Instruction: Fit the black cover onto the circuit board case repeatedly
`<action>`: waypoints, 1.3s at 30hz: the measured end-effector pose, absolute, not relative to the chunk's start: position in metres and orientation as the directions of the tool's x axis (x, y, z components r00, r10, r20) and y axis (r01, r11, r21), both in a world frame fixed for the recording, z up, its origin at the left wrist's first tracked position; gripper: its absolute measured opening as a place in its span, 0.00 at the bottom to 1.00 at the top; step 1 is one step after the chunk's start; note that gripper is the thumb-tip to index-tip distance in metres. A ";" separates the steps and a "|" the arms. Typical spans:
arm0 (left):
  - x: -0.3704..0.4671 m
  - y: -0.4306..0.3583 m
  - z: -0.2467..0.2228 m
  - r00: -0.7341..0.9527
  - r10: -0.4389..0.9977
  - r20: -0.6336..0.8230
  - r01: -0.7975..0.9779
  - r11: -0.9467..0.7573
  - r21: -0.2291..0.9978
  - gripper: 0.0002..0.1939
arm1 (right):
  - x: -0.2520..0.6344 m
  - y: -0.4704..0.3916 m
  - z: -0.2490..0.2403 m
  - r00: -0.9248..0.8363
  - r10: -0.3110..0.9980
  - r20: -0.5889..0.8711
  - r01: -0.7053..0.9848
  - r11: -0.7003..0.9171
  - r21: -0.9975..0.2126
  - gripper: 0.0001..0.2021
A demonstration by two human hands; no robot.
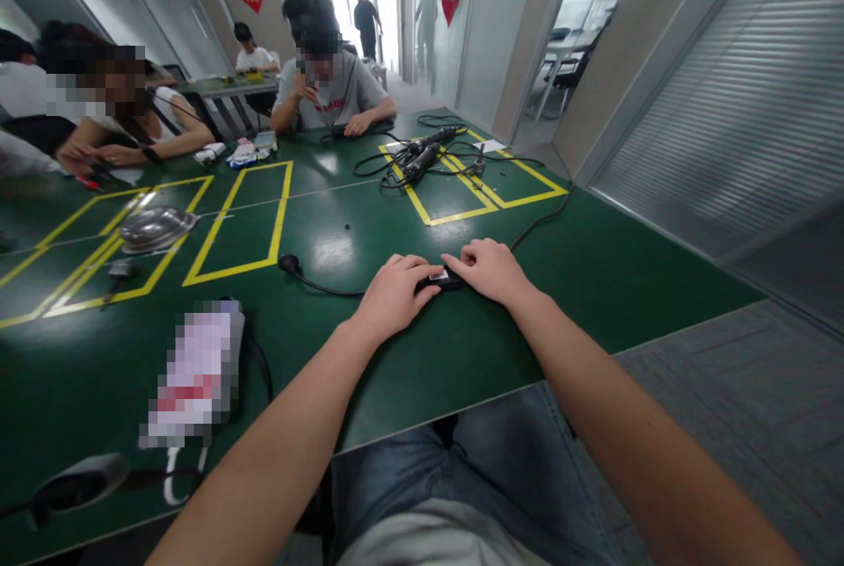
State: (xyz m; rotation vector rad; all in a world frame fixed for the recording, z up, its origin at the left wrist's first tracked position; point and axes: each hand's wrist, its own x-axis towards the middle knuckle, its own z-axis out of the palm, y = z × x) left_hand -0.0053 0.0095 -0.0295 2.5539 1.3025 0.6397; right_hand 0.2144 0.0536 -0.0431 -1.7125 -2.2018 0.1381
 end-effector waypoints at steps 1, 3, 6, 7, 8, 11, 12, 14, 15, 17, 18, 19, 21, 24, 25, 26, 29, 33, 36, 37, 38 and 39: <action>-0.005 0.009 -0.029 0.516 0.809 0.283 0.718 -0.588 0.373 0.16 | 0.214 0.054 -0.044 -0.214 0.953 0.213 0.920 0.270 -0.285 0.27; -0.005 0.009 -0.028 0.509 0.814 0.281 0.717 -0.581 0.384 0.16 | 0.214 0.055 -0.045 -0.224 0.950 0.216 0.916 0.281 -0.286 0.27; -0.004 0.009 -0.028 0.499 0.819 0.283 0.717 -0.574 0.396 0.16 | 0.215 0.056 -0.046 -0.234 0.947 0.218 0.911 0.292 -0.291 0.27; -0.004 0.008 -0.028 0.497 0.820 0.284 0.716 -0.572 0.400 0.16 | 0.215 0.056 -0.047 -0.235 0.947 0.219 0.910 0.293 -0.292 0.27; -0.003 0.008 -0.029 0.495 0.821 0.285 0.714 -0.571 0.405 0.16 | 0.216 0.057 -0.047 -0.236 0.947 0.219 0.909 0.294 -0.294 0.27; -0.002 0.008 -0.030 0.475 0.835 0.279 0.709 -0.551 0.441 0.16 | 0.217 0.057 -0.048 -0.244 0.946 0.214 0.909 0.300 -0.290 0.26; -0.001 0.009 -0.030 0.452 0.849 0.276 0.708 -0.529 0.468 0.16 | 0.217 0.057 -0.048 -0.243 0.947 0.213 0.909 0.298 -0.291 0.26; -0.001 0.011 -0.029 0.364 0.889 0.276 0.714 -0.457 0.531 0.16 | 0.218 0.057 -0.047 -0.225 0.952 0.206 0.910 0.281 -0.304 0.25; -0.002 0.012 -0.029 0.299 0.911 0.283 0.727 -0.410 0.551 0.16 | 0.219 0.057 -0.047 -0.213 0.956 0.201 0.911 0.269 -0.313 0.26; -0.004 0.015 -0.027 0.151 0.943 0.296 0.777 -0.299 0.554 0.14 | 0.220 0.058 -0.045 -0.197 0.962 0.190 0.911 0.251 -0.328 0.26; -0.006 0.016 -0.026 0.082 0.954 0.288 0.809 -0.232 0.540 0.13 | 0.220 0.058 -0.045 -0.196 0.963 0.186 0.911 0.249 -0.330 0.26; -0.008 0.017 -0.026 0.025 0.964 0.263 0.836 -0.164 0.523 0.12 | 0.220 0.058 -0.044 -0.197 0.963 0.183 0.912 0.249 -0.326 0.26; -0.011 0.018 -0.024 -0.037 0.981 0.191 0.870 -0.062 0.490 0.10 | 0.219 0.058 -0.043 -0.191 0.964 0.187 0.921 0.242 -0.305 0.26; -0.011 0.015 -0.022 -0.033 0.981 0.193 0.902 -0.054 0.428 0.09 | 0.217 0.056 -0.042 -0.175 0.966 0.191 0.945 0.219 -0.243 0.27; -0.010 0.014 -0.021 -0.023 0.974 0.224 0.914 -0.070 0.400 0.09 | 0.217 0.055 -0.041 -0.174 0.967 0.187 0.952 0.213 -0.219 0.27; -0.009 0.012 -0.020 -0.013 0.968 0.250 0.925 -0.083 0.371 0.10 | 0.216 0.054 -0.040 -0.175 0.968 0.182 0.958 0.210 -0.196 0.26; -0.006 0.008 -0.018 0.033 0.965 0.259 0.954 -0.108 0.279 0.20 | 0.213 0.052 -0.038 -0.176 0.970 0.165 0.969 0.200 -0.147 0.26; -0.004 0.004 -0.017 0.115 0.960 0.254 0.978 -0.155 0.141 0.24 | 0.209 0.048 -0.035 -0.151 0.974 0.166 0.974 0.175 -0.142 0.26; -0.003 0.003 -0.016 0.141 0.956 0.256 0.981 -0.170 0.093 0.23 | 0.208 0.047 -0.034 -0.126 0.977 0.174 0.976 0.153 -0.155 0.27; -0.002 0.003 -0.016 0.136 0.957 0.256 0.981 -0.165 0.097 0.24 | 0.208 0.047 -0.034 -0.116 0.977 0.176 0.975 0.146 -0.165 0.27; -0.002 0.003 -0.016 0.125 0.959 0.255 0.982 -0.157 0.108 0.24 | 0.209 0.047 -0.034 -0.107 0.978 0.178 0.974 0.138 -0.177 0.28; -0.001 0.004 -0.016 0.114 0.961 0.252 0.982 -0.148 0.119 0.24 | 0.209 0.047 -0.033 -0.099 0.979 0.179 0.973 0.133 -0.188 0.28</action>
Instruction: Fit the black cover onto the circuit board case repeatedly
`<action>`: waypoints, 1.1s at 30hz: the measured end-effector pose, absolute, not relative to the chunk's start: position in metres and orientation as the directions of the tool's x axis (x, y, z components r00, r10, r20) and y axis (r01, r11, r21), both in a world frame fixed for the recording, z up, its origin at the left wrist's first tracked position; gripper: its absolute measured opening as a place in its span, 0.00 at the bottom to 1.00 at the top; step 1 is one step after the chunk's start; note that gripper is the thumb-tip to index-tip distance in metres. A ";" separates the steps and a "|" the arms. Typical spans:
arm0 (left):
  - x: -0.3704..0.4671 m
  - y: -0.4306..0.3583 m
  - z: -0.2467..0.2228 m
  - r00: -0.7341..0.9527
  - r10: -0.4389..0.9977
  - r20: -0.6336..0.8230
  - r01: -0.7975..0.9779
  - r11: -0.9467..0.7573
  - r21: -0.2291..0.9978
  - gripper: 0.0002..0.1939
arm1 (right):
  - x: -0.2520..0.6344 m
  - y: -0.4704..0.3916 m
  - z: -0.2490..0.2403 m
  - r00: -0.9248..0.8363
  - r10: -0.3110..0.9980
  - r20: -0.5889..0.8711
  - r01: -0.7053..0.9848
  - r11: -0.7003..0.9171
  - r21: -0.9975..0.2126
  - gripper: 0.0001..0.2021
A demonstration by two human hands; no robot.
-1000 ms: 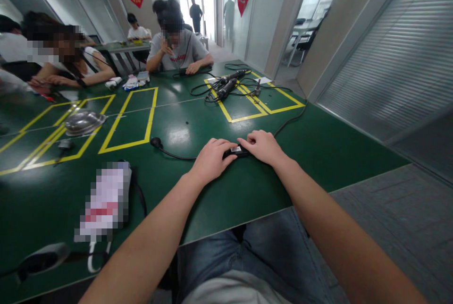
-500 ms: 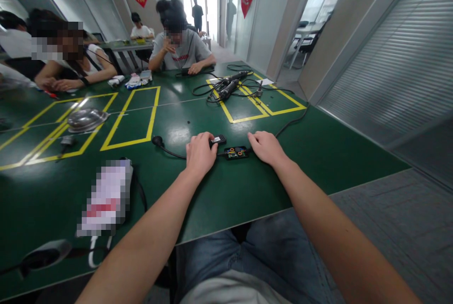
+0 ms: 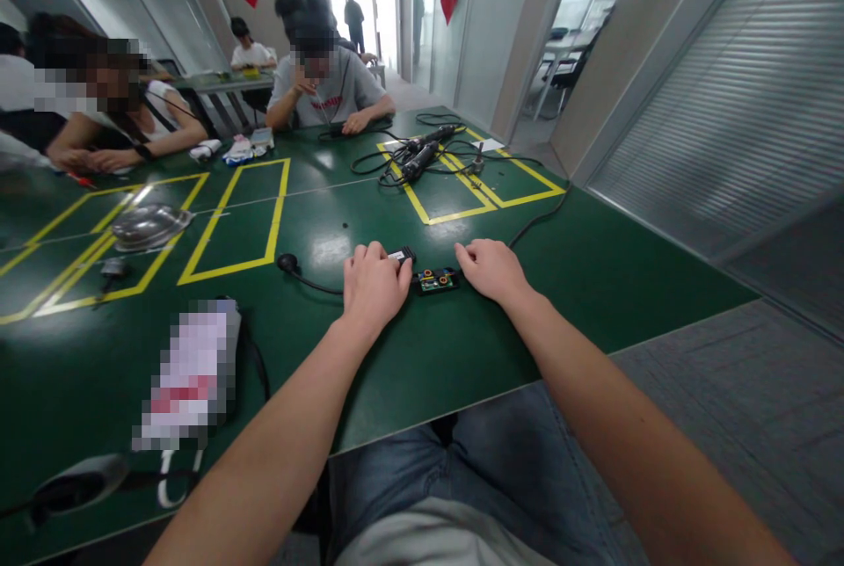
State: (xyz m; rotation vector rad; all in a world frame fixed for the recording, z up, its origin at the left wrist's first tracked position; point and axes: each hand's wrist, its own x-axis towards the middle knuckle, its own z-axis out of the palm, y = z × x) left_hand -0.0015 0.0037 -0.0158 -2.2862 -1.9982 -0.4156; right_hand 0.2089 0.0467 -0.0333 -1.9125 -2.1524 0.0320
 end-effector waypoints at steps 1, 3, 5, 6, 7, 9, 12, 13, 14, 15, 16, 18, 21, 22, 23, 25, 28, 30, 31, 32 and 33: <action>-0.001 0.004 -0.016 0.106 0.963 0.248 0.982 -0.141 0.129 0.24 | 0.209 0.047 -0.033 -0.094 0.980 0.178 0.972 0.129 -0.197 0.28; -0.001 0.005 -0.015 0.099 0.968 0.231 0.982 -0.133 0.137 0.23 | 0.210 0.047 -0.032 -0.099 0.981 0.168 0.971 0.132 -0.199 0.28; 0.000 0.005 -0.014 0.096 0.974 0.205 0.982 -0.126 0.137 0.23 | 0.210 0.047 -0.032 -0.113 0.983 0.146 0.973 0.139 -0.186 0.27; 0.000 0.005 -0.014 0.095 0.977 0.189 0.983 -0.122 0.138 0.23 | 0.210 0.047 -0.031 -0.119 0.984 0.135 0.973 0.142 -0.181 0.26; 0.000 0.005 -0.014 0.094 0.980 0.174 0.983 -0.119 0.139 0.23 | 0.211 0.047 -0.031 -0.122 0.984 0.127 0.973 0.144 -0.180 0.26; 0.000 0.005 -0.013 0.097 0.983 0.153 0.983 -0.118 0.138 0.23 | 0.211 0.047 -0.031 -0.120 0.986 0.117 0.972 0.140 -0.189 0.26; -0.001 0.006 -0.012 0.110 0.983 0.146 0.982 -0.130 0.135 0.24 | 0.211 0.047 -0.031 -0.109 0.988 0.112 0.971 0.130 -0.200 0.27; -0.001 0.006 -0.012 0.112 0.983 0.148 0.982 -0.132 0.136 0.24 | 0.211 0.047 -0.031 -0.111 0.987 0.112 0.971 0.132 -0.199 0.27; -0.002 0.006 -0.013 0.112 0.982 0.150 0.982 -0.133 0.138 0.24 | 0.211 0.048 -0.032 -0.118 0.986 0.114 0.970 0.139 -0.199 0.27; -0.002 0.007 -0.013 0.111 0.982 0.154 0.981 -0.133 0.139 0.24 | 0.211 0.049 -0.033 -0.127 0.985 0.118 0.969 0.149 -0.197 0.26; -0.002 0.007 -0.014 0.111 0.981 0.159 0.981 -0.133 0.139 0.24 | 0.211 0.049 -0.034 -0.136 0.983 0.123 0.968 0.159 -0.195 0.26; -0.003 0.008 -0.016 0.110 0.979 0.170 0.981 -0.134 0.139 0.24 | 0.211 0.051 -0.036 -0.153 0.979 0.137 0.967 0.177 -0.185 0.25; -0.003 0.009 -0.018 0.110 0.976 0.186 0.981 -0.137 0.138 0.24 | 0.211 0.053 -0.039 -0.159 0.976 0.150 0.970 0.183 -0.162 0.25; -0.003 0.009 -0.018 0.111 0.976 0.189 0.981 -0.138 0.138 0.24 | 0.211 0.053 -0.039 -0.155 0.976 0.151 0.971 0.178 -0.157 0.25; -0.003 0.010 -0.018 0.113 0.975 0.192 0.981 -0.140 0.137 0.24 | 0.211 0.054 -0.040 -0.149 0.977 0.153 0.973 0.173 -0.153 0.25; -0.002 0.010 -0.019 0.122 0.974 0.191 0.979 -0.150 0.137 0.24 | 0.212 0.054 -0.040 -0.140 0.977 0.163 0.974 0.165 -0.154 0.26; -0.002 0.011 -0.019 0.135 0.975 0.174 0.976 -0.162 0.148 0.23 | 0.212 0.054 -0.041 -0.134 0.975 0.177 0.972 0.164 -0.169 0.26; -0.003 0.012 -0.020 0.131 0.975 0.179 0.971 -0.163 0.175 0.22 | 0.213 0.054 -0.041 -0.122 0.977 0.176 0.971 0.154 -0.181 0.25; -0.003 0.012 -0.021 0.120 0.973 0.196 0.967 -0.159 0.198 0.20 | 0.213 0.054 -0.041 -0.116 0.977 0.176 0.971 0.149 -0.188 0.25; -0.004 0.013 -0.022 0.103 0.970 0.220 0.961 -0.154 0.229 0.17 | 0.213 0.054 -0.041 -0.110 0.978 0.178 0.970 0.145 -0.194 0.24; -0.004 0.014 -0.024 0.081 0.966 0.244 0.953 -0.147 0.266 0.14 | 0.213 0.054 -0.041 -0.107 0.978 0.180 0.969 0.143 -0.200 0.24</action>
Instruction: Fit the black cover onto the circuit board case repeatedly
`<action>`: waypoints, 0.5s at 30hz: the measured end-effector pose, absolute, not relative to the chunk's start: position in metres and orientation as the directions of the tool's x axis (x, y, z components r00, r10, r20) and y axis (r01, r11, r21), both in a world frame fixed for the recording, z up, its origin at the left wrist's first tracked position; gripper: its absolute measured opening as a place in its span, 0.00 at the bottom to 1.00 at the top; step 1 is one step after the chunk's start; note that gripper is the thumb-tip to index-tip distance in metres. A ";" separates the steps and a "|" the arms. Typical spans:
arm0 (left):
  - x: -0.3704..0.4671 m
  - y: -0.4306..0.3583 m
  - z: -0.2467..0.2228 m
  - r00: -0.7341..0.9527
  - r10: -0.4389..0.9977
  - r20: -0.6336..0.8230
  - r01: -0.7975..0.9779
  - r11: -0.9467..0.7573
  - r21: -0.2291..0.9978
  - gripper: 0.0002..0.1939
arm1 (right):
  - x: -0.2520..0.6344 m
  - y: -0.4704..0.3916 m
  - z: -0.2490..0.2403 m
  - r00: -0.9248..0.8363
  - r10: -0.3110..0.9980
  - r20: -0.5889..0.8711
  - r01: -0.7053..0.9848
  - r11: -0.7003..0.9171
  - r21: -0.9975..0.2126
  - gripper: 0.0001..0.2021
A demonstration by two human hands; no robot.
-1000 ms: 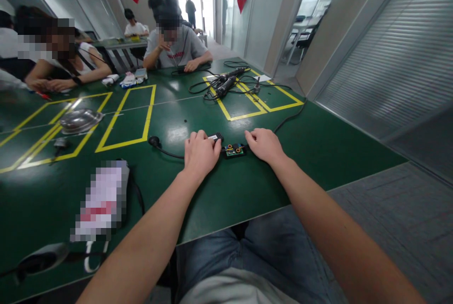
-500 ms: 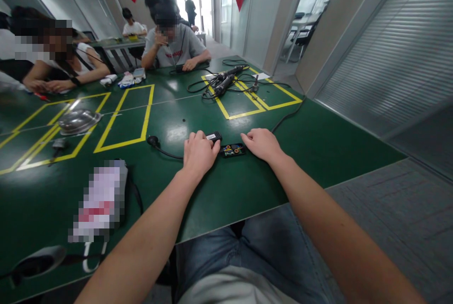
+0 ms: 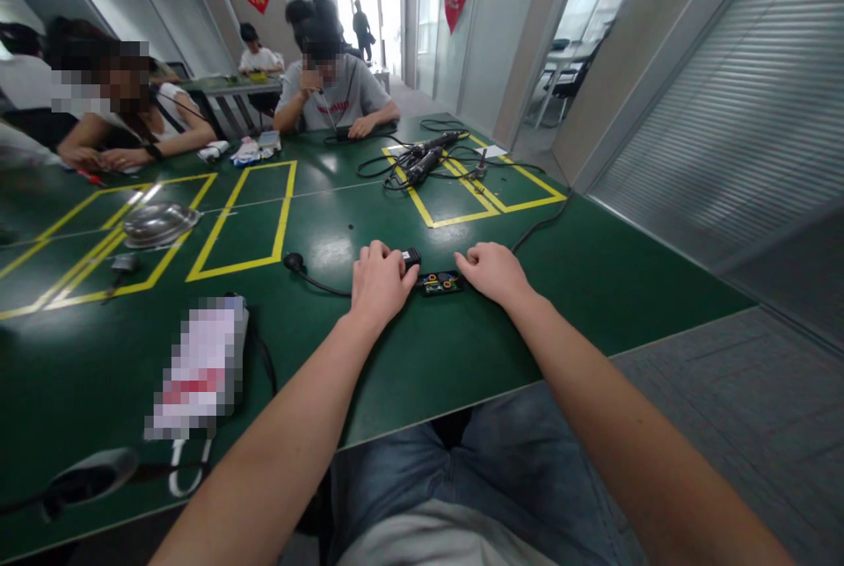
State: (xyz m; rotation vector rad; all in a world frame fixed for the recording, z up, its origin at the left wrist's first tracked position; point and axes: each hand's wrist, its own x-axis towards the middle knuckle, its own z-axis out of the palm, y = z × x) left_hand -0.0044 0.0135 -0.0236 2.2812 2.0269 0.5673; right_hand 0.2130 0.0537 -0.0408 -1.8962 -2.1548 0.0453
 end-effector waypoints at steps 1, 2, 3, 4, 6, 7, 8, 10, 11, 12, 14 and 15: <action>-0.006 0.015 -0.025 0.058 0.964 0.259 0.941 -0.139 0.308 0.12 | 0.213 0.054 -0.041 -0.107 0.977 0.183 0.968 0.145 -0.205 0.23; -0.007 0.016 -0.026 0.039 0.965 0.259 0.928 -0.132 0.349 0.11 | 0.214 0.054 -0.041 -0.111 0.976 0.186 0.967 0.150 -0.208 0.23; -0.008 0.018 -0.027 0.026 0.969 0.247 0.913 -0.123 0.388 0.13 | 0.214 0.054 -0.041 -0.116 0.975 0.187 0.965 0.155 -0.210 0.24; -0.010 0.019 -0.028 0.018 0.973 0.228 0.900 -0.115 0.421 0.15 | 0.214 0.054 -0.041 -0.121 0.975 0.187 0.964 0.160 -0.211 0.24; -0.012 0.021 -0.028 0.018 0.980 0.197 0.876 -0.111 0.470 0.18 | 0.215 0.055 -0.042 -0.129 0.974 0.185 0.963 0.168 -0.211 0.25; -0.012 0.021 -0.028 0.024 0.979 0.201 0.866 -0.121 0.485 0.18 | 0.216 0.055 -0.042 -0.133 0.974 0.183 0.962 0.171 -0.211 0.26; -0.012 0.021 -0.027 0.033 0.975 0.221 0.857 -0.141 0.496 0.18 | 0.216 0.056 -0.043 -0.136 0.974 0.182 0.962 0.174 -0.212 0.26; -0.012 0.019 -0.027 0.077 0.953 0.294 0.828 -0.225 0.514 0.16 | 0.217 0.056 -0.044 -0.140 0.973 0.184 0.960 0.179 -0.216 0.28; -0.011 0.017 -0.026 0.114 0.936 0.333 0.805 -0.284 0.521 0.16 | 0.217 0.056 -0.044 -0.139 0.972 0.189 0.959 0.180 -0.221 0.28; -0.009 0.015 -0.026 0.163 0.917 0.365 0.780 -0.346 0.521 0.17 | 0.217 0.056 -0.044 -0.135 0.972 0.194 0.957 0.179 -0.228 0.29; -0.007 0.012 -0.027 0.300 0.875 0.379 0.732 -0.466 0.496 0.19 | 0.217 0.056 -0.045 -0.124 0.971 0.203 0.954 0.173 -0.245 0.29; -0.006 0.010 -0.028 0.376 0.854 0.361 0.715 -0.515 0.473 0.20 | 0.217 0.056 -0.044 -0.120 0.971 0.205 0.952 0.171 -0.255 0.30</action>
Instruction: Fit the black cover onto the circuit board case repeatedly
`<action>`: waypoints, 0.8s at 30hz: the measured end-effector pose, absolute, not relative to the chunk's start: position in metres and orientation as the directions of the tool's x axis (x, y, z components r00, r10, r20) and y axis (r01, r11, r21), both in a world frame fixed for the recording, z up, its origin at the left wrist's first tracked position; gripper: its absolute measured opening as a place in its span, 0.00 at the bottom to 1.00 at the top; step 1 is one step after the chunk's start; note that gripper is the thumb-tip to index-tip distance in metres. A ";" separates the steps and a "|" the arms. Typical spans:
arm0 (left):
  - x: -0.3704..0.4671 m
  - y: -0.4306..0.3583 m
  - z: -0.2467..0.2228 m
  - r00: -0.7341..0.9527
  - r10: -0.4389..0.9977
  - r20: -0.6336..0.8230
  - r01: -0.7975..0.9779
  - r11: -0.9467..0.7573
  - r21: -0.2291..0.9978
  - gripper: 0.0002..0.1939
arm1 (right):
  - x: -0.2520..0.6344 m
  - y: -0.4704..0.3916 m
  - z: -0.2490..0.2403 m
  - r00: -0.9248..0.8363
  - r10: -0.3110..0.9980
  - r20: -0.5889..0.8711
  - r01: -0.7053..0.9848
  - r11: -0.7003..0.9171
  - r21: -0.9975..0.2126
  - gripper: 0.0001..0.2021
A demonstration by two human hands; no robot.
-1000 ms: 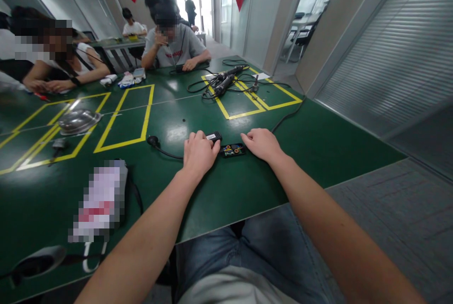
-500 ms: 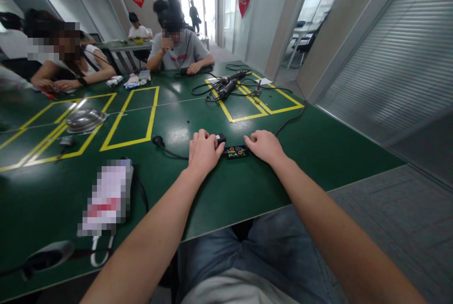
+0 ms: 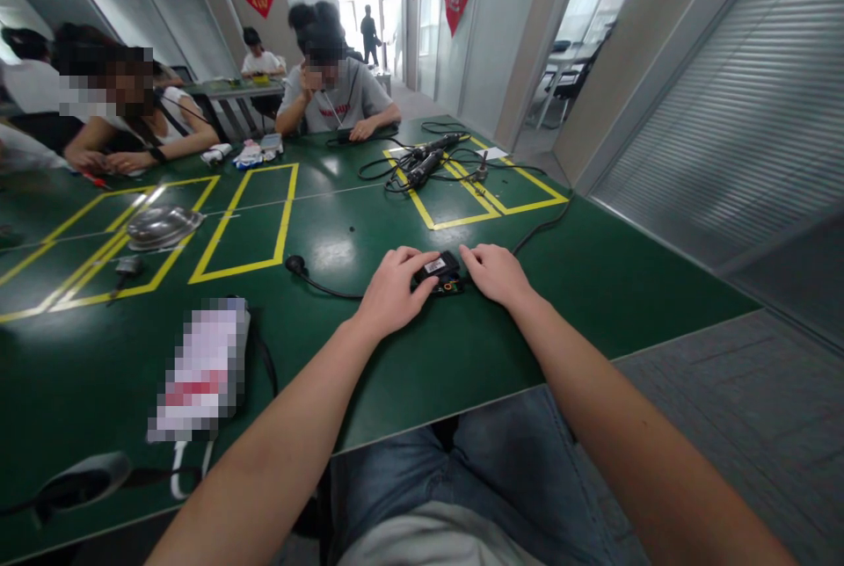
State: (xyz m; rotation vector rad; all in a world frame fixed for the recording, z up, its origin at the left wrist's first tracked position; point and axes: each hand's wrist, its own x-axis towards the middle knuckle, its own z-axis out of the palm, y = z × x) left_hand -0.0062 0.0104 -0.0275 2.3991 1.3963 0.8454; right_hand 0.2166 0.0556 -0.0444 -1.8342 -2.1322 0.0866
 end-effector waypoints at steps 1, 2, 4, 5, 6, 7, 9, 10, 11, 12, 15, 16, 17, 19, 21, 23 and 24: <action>-0.005 0.009 -0.028 0.441 0.834 0.332 0.704 -0.551 0.448 0.20 | 0.217 0.055 -0.044 -0.119 0.972 0.203 0.949 0.172 -0.266 0.30; -0.005 0.009 -0.029 0.490 0.817 0.304 0.697 -0.576 0.426 0.19 | 0.217 0.055 -0.043 -0.122 0.973 0.198 0.945 0.175 -0.275 0.30; -0.004 0.009 -0.030 0.534 0.801 0.271 0.693 -0.598 0.403 0.18 | 0.217 0.054 -0.042 -0.140 0.973 0.184 0.938 0.190 -0.289 0.30; -0.004 0.009 -0.031 0.535 0.801 0.270 0.695 -0.599 0.399 0.18 | 0.216 0.054 -0.041 -0.152 0.972 0.179 0.935 0.200 -0.292 0.30; -0.004 0.009 -0.031 0.530 0.802 0.274 0.698 -0.597 0.396 0.18 | 0.216 0.054 -0.040 -0.164 0.970 0.177 0.933 0.211 -0.291 0.30; -0.004 0.009 -0.031 0.527 0.803 0.278 0.702 -0.596 0.391 0.18 | 0.216 0.054 -0.040 -0.174 0.968 0.179 0.932 0.221 -0.289 0.29; -0.004 0.009 -0.031 0.524 0.804 0.283 0.710 -0.595 0.377 0.19 | 0.214 0.053 -0.039 -0.187 0.964 0.189 0.928 0.236 -0.288 0.28; -0.004 0.008 -0.031 0.525 0.804 0.281 0.712 -0.595 0.373 0.19 | 0.214 0.053 -0.039 -0.190 0.963 0.192 0.926 0.241 -0.290 0.27; -0.003 0.008 -0.031 0.527 0.803 0.277 0.712 -0.595 0.372 0.19 | 0.213 0.052 -0.039 -0.192 0.962 0.193 0.924 0.243 -0.296 0.26; -0.003 0.008 -0.031 0.530 0.803 0.273 0.710 -0.596 0.374 0.19 | 0.213 0.052 -0.040 -0.193 0.962 0.192 0.920 0.245 -0.305 0.26; -0.003 0.007 -0.032 0.537 0.798 0.272 0.701 -0.602 0.381 0.19 | 0.215 0.053 -0.042 -0.199 0.959 0.200 0.904 0.258 -0.341 0.24; -0.002 0.007 -0.033 0.537 0.796 0.280 0.699 -0.605 0.380 0.18 | 0.215 0.053 -0.042 -0.204 0.955 0.214 0.898 0.269 -0.348 0.24; -0.002 0.006 -0.033 0.535 0.794 0.291 0.698 -0.609 0.377 0.18 | 0.216 0.053 -0.042 -0.209 0.949 0.238 0.890 0.285 -0.355 0.23; -0.001 0.005 -0.034 0.527 0.789 0.316 0.698 -0.614 0.369 0.18 | 0.212 0.050 -0.035 -0.207 0.922 0.326 0.867 0.328 -0.376 0.21; 0.001 0.004 -0.035 0.530 0.779 0.335 0.690 -0.626 0.365 0.18 | 0.202 0.039 -0.020 -0.161 0.870 0.466 0.799 0.392 -0.457 0.20; 0.003 0.002 -0.036 0.535 0.775 0.337 0.685 -0.631 0.364 0.16 | 0.186 0.014 0.002 -0.102 0.792 0.602 0.646 0.513 -0.566 0.19; 0.004 0.001 -0.036 0.538 0.776 0.330 0.684 -0.631 0.368 0.16 | 0.177 -0.004 0.013 -0.082 0.753 0.653 0.522 0.590 -0.616 0.19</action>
